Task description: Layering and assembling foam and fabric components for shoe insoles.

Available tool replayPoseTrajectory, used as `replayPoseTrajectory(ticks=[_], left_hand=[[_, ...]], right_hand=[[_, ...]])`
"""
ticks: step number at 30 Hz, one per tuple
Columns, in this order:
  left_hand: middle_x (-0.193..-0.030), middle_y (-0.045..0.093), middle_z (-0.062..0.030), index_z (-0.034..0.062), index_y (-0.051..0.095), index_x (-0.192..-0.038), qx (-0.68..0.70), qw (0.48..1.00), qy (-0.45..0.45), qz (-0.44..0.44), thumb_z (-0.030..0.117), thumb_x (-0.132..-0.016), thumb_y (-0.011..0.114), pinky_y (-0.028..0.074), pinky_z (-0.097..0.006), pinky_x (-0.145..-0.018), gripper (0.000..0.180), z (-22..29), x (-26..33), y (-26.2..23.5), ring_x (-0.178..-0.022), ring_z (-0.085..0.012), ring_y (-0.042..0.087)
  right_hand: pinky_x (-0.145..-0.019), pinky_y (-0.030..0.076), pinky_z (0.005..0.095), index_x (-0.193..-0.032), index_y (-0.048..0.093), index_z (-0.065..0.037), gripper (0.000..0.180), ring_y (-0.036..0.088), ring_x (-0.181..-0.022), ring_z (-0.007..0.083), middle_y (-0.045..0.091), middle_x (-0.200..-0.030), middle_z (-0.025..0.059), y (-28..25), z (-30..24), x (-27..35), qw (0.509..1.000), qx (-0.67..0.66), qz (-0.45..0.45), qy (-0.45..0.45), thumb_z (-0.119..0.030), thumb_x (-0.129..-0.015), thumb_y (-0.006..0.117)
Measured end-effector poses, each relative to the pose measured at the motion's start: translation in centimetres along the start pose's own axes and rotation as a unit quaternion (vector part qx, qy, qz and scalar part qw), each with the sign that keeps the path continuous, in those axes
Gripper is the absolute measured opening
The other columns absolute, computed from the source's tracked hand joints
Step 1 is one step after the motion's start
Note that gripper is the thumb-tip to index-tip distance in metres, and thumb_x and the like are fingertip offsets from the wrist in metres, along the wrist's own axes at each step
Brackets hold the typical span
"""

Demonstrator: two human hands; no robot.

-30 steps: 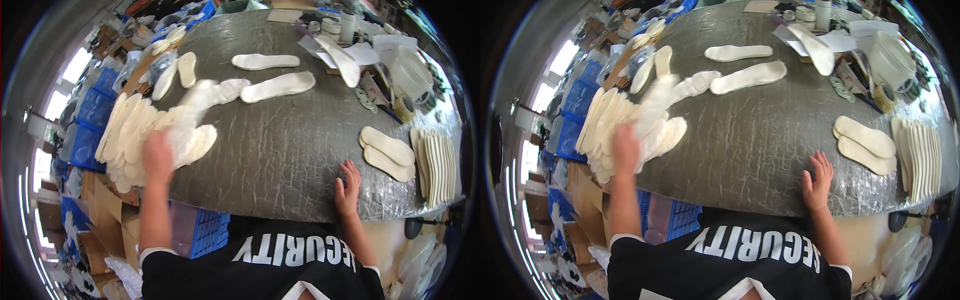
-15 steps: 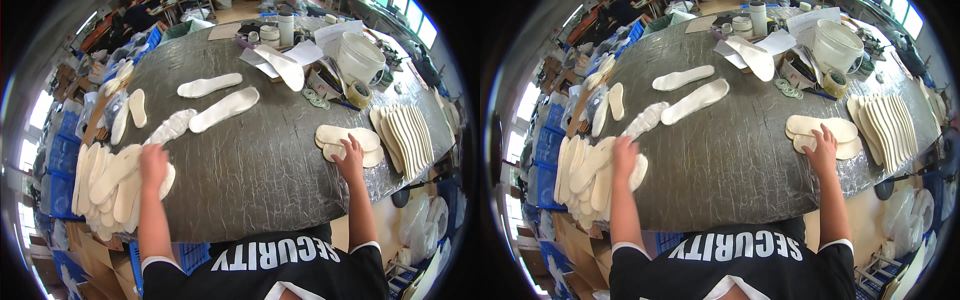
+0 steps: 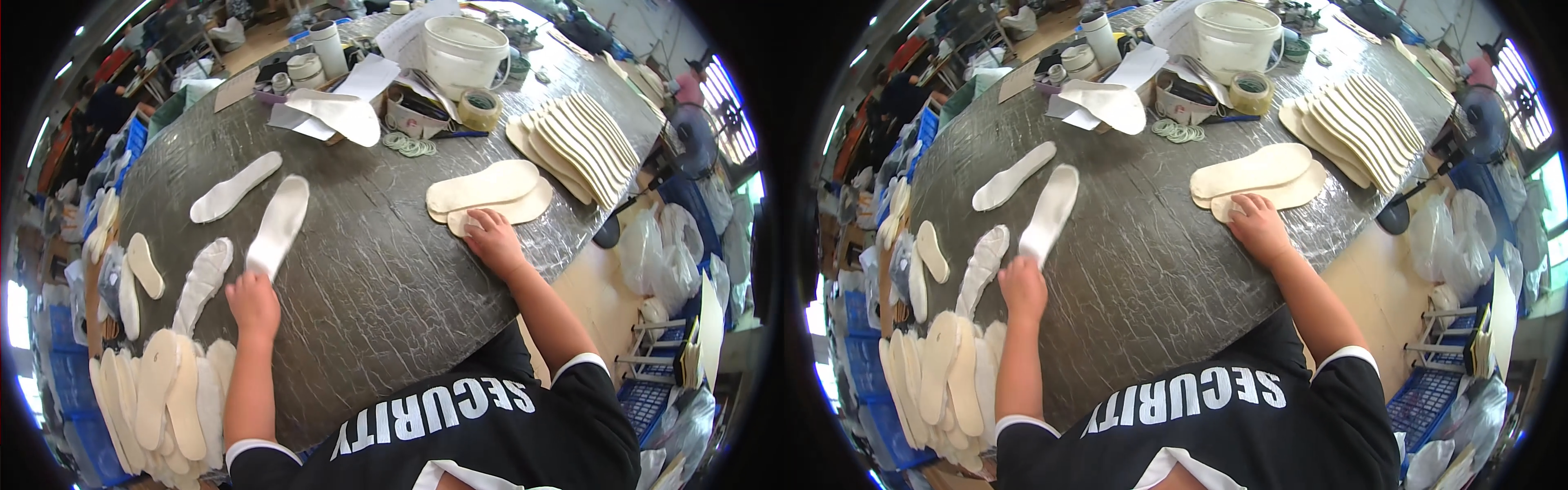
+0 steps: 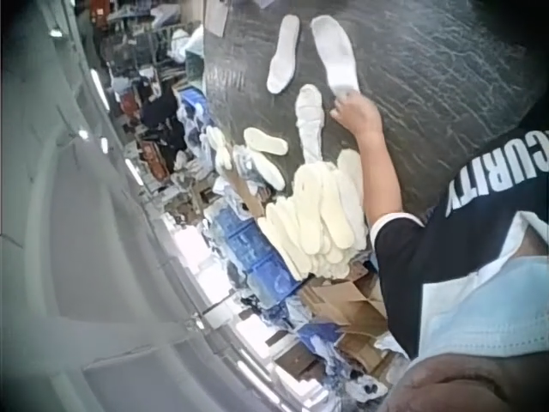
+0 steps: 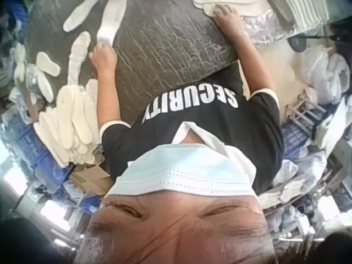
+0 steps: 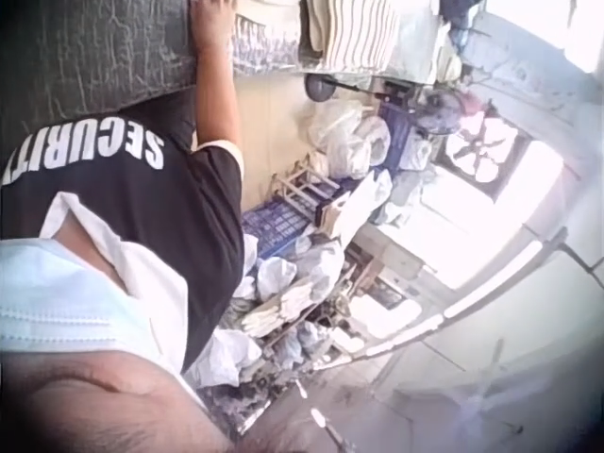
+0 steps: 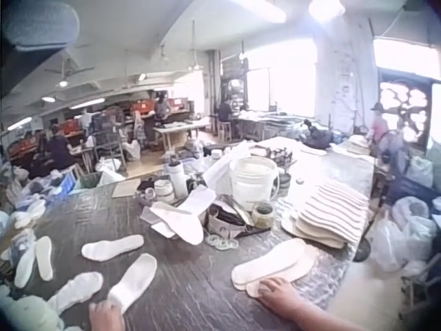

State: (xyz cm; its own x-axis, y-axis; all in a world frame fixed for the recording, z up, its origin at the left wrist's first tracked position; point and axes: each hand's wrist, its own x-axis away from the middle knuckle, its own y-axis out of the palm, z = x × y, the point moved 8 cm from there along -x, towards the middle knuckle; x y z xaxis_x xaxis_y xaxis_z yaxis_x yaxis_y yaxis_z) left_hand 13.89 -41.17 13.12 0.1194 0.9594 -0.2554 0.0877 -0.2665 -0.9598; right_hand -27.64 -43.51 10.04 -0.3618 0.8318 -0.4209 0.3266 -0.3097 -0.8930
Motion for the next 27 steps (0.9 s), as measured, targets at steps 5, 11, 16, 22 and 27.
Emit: replayPoseTrajectory(ticks=[5,11,16,22,27], left_hand=[[-0.089,0.052,-0.0131,0.0021,0.062,-0.094,0.113,0.991,0.058,-0.041,0.006,-0.077,0.061,0.041,-0.045,-0.075,0.018,5.5,9.0,-4.1,-0.09,-0.0338,0.052],[-0.092,0.053,-0.0122,0.0021,0.063,-0.093,0.14,0.984,-0.002,-0.107,0.005,-0.075,0.066,0.04,-0.045,-0.079,0.018,6.4,17.5,-7.9,-0.091,-0.0328,0.052],[-0.092,0.054,-0.0116,0.0026,0.064,-0.096,0.105,0.99,-0.044,-0.087,0.006,-0.076,0.067,0.04,-0.045,-0.08,0.021,6.0,19.7,-8.9,-0.091,-0.0321,0.052],[-0.091,0.055,-0.0096,0.0033,0.066,-0.096,0.105,0.991,-0.052,-0.06,0.008,-0.079,0.066,0.039,-0.044,-0.081,0.018,6.4,20.2,-8.6,-0.091,-0.0296,0.052],[-0.088,0.059,-0.0094,0.0032,0.067,-0.091,0.189,0.976,-0.096,-0.047,0.003,-0.079,0.065,0.043,-0.041,-0.079,0.012,4.5,20.5,-7.2,-0.089,-0.028,0.055]], right_hand=[[-0.088,0.047,0.0405,-0.085,0.063,-0.011,0.011,0.058,-0.102,0.025,0.061,-0.104,0.0049,-1.0,-2.3,1.0,0.998,0.012,0.027,-0.051,-0.014,-0.075,0.065],[-0.087,0.045,0.039,-0.084,0.063,-0.011,0.014,0.058,-0.102,0.0241,0.062,-0.103,0.0043,-5.0,-9.7,2.6,0.996,0.044,0.048,-0.06,-0.018,-0.073,0.069],[-0.083,0.045,0.0393,-0.084,0.065,-0.008,0.018,0.061,-0.097,0.0255,0.065,-0.098,0.0088,-1.1,-14.0,-0.8,0.979,-0.181,-0.083,0.034,-0.025,-0.077,0.07],[-0.074,0.051,0.0415,-0.093,0.068,-0.003,0.025,0.065,-0.085,0.0329,0.066,-0.096,0.0131,5.2,-17.9,-4.5,0.909,-0.374,-0.168,0.072,-0.024,-0.08,0.067],[-0.065,0.05,0.0368,-0.078,0.067,0.001,0.017,0.064,-0.069,0.025,0.065,-0.076,0.0143,4.1,-14.8,-3.0,0.885,-0.385,-0.204,0.167,-0.015,-0.078,0.064]])
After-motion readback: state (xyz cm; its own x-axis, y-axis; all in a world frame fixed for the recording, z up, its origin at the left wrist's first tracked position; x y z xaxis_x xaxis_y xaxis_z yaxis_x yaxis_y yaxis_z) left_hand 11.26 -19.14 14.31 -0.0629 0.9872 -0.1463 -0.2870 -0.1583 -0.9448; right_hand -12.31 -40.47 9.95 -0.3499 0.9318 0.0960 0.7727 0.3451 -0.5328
